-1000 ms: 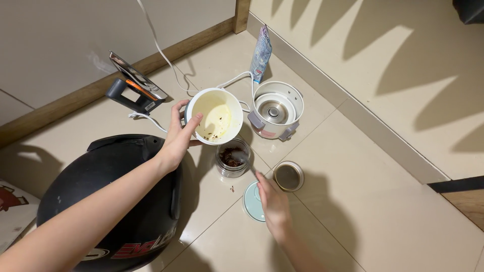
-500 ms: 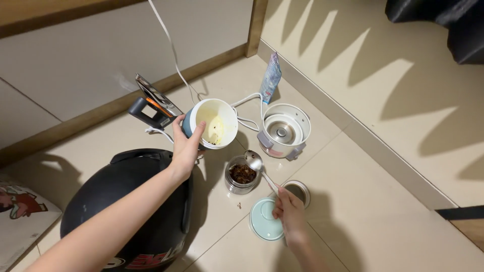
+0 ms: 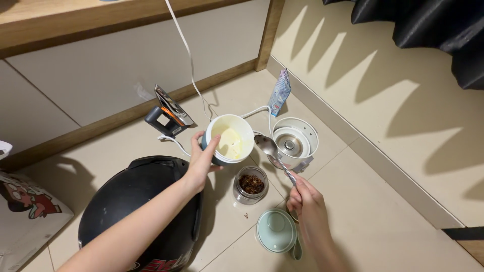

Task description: The person opens a blue thermal container filled with a dark food mixture and transfers the contents into a small glass jar using a spoon. They then close the jar and place it on the table.

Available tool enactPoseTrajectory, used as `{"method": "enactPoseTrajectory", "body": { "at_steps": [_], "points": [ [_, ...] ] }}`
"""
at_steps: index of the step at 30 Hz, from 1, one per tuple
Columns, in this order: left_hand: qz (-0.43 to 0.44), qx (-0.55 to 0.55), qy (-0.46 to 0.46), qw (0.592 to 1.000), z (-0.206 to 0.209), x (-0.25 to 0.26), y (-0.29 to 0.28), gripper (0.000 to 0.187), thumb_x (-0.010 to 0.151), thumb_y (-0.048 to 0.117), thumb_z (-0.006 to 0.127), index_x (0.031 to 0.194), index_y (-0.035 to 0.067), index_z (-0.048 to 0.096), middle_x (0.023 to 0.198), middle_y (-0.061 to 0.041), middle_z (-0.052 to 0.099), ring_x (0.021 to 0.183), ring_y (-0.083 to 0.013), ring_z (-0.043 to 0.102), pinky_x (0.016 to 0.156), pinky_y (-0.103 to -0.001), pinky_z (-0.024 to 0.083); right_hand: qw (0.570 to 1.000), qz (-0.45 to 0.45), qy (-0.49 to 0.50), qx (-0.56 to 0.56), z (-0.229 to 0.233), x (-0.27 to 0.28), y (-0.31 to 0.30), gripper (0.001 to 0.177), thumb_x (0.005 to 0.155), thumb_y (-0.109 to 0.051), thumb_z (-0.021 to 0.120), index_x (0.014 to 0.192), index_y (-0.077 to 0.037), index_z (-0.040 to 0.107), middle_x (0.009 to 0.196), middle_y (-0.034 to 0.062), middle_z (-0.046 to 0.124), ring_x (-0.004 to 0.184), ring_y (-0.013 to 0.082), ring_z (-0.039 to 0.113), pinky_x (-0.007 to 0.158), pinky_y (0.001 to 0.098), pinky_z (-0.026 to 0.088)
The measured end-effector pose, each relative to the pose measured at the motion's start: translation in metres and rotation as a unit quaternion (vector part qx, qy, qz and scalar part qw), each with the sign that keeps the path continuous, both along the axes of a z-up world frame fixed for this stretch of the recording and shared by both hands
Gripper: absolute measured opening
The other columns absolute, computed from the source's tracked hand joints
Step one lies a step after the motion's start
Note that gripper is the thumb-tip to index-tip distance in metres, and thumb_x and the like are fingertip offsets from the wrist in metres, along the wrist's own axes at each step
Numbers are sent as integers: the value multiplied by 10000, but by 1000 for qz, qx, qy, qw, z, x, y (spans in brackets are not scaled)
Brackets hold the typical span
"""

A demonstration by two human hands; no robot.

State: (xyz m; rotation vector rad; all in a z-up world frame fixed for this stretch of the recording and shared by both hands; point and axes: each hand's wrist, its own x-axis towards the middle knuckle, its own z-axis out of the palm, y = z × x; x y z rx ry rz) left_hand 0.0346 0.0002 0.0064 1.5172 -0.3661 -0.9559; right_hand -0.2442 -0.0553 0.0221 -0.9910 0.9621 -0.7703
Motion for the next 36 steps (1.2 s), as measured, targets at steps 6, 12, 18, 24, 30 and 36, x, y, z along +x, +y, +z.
{"method": "enactPoseTrajectory", "body": {
  "at_steps": [6,12,18,24,30,36],
  "points": [
    [-11,-1,15,1000,13,-7,4,816,824,578,625,1482,239,280,1410,-173,459,1231,-273,582,720,-405,613,946,72,153,-278,34,26,-10,346,1011,-189,547,1275,-52,725,713,-1,563,622,79,466,560,259,415],
    [-16,11,26,999,23,-7,11,860,796,609,632,1493,256,274,1449,-141,400,1318,-280,501,758,-433,627,875,144,264,-378,85,46,-30,300,979,-185,575,1215,-80,728,795,33,749,737,60,710,675,256,540],
    [-37,-10,53,998,35,0,18,846,786,635,617,1471,253,299,1433,-165,475,1323,-285,518,777,-440,635,866,186,257,-386,101,55,-42,298,971,-176,597,1208,-83,751,782,30,725,728,85,618,679,268,512],
    [-52,-9,61,997,39,0,19,855,786,655,606,1476,255,299,1438,-165,479,1289,-274,544,775,-431,628,899,224,156,-342,85,66,-65,262,954,-161,652,1134,-19,778,780,8,689,735,50,598,690,226,510],
    [-110,-2,80,991,34,-14,23,905,773,647,616,1501,231,277,1427,-174,520,1271,-288,578,758,-442,633,927,219,128,-276,71,74,-91,207,938,-146,696,993,35,780,724,13,684,620,55,545,571,227,454],
    [-166,-2,123,978,29,-21,23,957,764,696,555,1538,227,242,1514,-104,363,1287,-382,527,765,-446,643,945,224,95,-220,59,80,-105,185,966,-167,681,973,11,729,654,-5,609,543,43,440,493,215,345]
  ]
}}
